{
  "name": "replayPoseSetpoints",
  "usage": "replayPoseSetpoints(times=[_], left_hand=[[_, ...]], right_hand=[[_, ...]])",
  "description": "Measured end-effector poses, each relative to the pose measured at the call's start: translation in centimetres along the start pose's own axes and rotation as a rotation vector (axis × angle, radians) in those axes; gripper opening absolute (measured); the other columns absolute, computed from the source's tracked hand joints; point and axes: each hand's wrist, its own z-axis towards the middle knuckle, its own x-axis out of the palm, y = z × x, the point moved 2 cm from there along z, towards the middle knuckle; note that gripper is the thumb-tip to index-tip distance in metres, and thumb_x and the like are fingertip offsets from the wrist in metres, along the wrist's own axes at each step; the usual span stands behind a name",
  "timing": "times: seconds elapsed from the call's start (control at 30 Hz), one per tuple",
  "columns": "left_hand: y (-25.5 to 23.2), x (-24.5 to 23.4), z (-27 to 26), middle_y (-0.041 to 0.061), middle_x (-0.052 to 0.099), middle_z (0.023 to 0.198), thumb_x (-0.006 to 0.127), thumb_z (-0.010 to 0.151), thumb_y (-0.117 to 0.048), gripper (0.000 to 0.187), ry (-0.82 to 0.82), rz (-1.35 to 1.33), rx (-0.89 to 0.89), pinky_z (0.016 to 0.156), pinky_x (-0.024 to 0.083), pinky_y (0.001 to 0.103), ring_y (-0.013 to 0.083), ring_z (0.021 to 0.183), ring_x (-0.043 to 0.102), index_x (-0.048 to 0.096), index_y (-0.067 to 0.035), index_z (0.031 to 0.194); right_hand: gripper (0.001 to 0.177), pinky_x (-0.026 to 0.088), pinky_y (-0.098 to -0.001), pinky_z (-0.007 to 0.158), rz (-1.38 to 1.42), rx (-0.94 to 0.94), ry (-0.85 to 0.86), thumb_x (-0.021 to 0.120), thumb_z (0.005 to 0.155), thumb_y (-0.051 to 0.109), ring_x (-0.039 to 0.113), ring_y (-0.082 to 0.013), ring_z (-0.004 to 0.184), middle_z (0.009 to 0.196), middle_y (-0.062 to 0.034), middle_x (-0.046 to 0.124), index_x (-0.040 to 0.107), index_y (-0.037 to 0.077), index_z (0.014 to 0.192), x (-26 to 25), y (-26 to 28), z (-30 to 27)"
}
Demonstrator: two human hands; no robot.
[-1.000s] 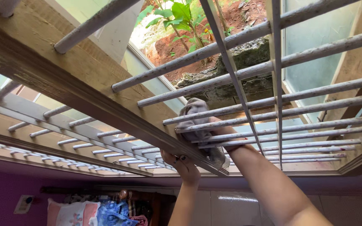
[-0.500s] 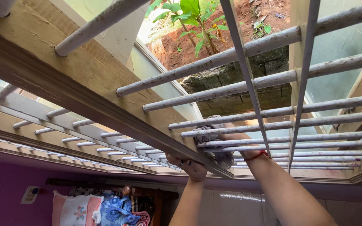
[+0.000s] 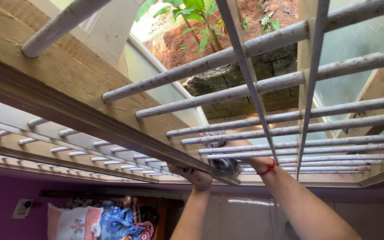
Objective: The person wipes the metal bars of a window grille using a cloth. They systematically clean each horizontal bar and the vertical frame sections, moving from the upper bars downward and then back upward across the grille.
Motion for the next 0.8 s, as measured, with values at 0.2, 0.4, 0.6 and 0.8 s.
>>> replayPoseSetpoints(times=[0.2,0.4,0.6,0.8], left_hand=[[6.5,-2.5,-4.1,0.018,0.057,0.131,0.03,0.112,-0.052,0.062,0.326,-0.478,-0.33,0.097,0.06,0.039,0.0237,0.113,0.066,0.034,0.003,0.139],[4.8,-2.2,-2.7,0.016,0.063,0.118,0.03,0.118,-0.041,0.048,0.151,-0.143,-0.038,0.093,0.058,0.034,0.0217,0.1,0.068,0.032,0.001,0.142],[-1.0,-0.4,0.8,0.02,0.044,0.138,0.027,0.114,-0.042,0.056,0.026,0.164,0.098,0.104,0.051,0.04,0.0311,0.12,0.058,0.023,0.001,0.15],[-1.6,0.5,0.9,0.02,0.044,0.138,0.033,0.114,-0.045,0.061,0.054,-0.163,-0.013,0.104,0.053,0.041,0.0276,0.12,0.058,0.02,0.003,0.149]], right_hand=[[0.024,0.055,-0.0369,0.077,-0.436,0.116,-0.063,0.073,0.089,0.017,0.068,-0.0177,0.082,0.09,-0.019,0.072,0.07,-0.006,0.098,0.0,-1.4,-0.2],[0.022,0.055,-0.0395,0.073,-0.208,0.031,-0.046,0.07,0.082,0.013,0.065,-0.0197,0.08,0.088,-0.0241,0.07,0.07,-0.004,0.096,0.9,0.3,-1.2],[0.016,0.055,-0.0424,0.068,-0.63,-0.14,-0.198,0.062,0.087,0.014,0.067,-0.037,0.073,0.08,-0.0195,0.07,0.073,0.003,0.091,3.8,1.6,-5.4],[0.004,0.056,-0.0407,0.066,-1.014,-0.28,-0.218,0.062,0.078,0.004,0.069,-0.0301,0.073,0.072,-0.0154,0.067,0.065,0.007,0.078,6.9,1.5,-8.9]])
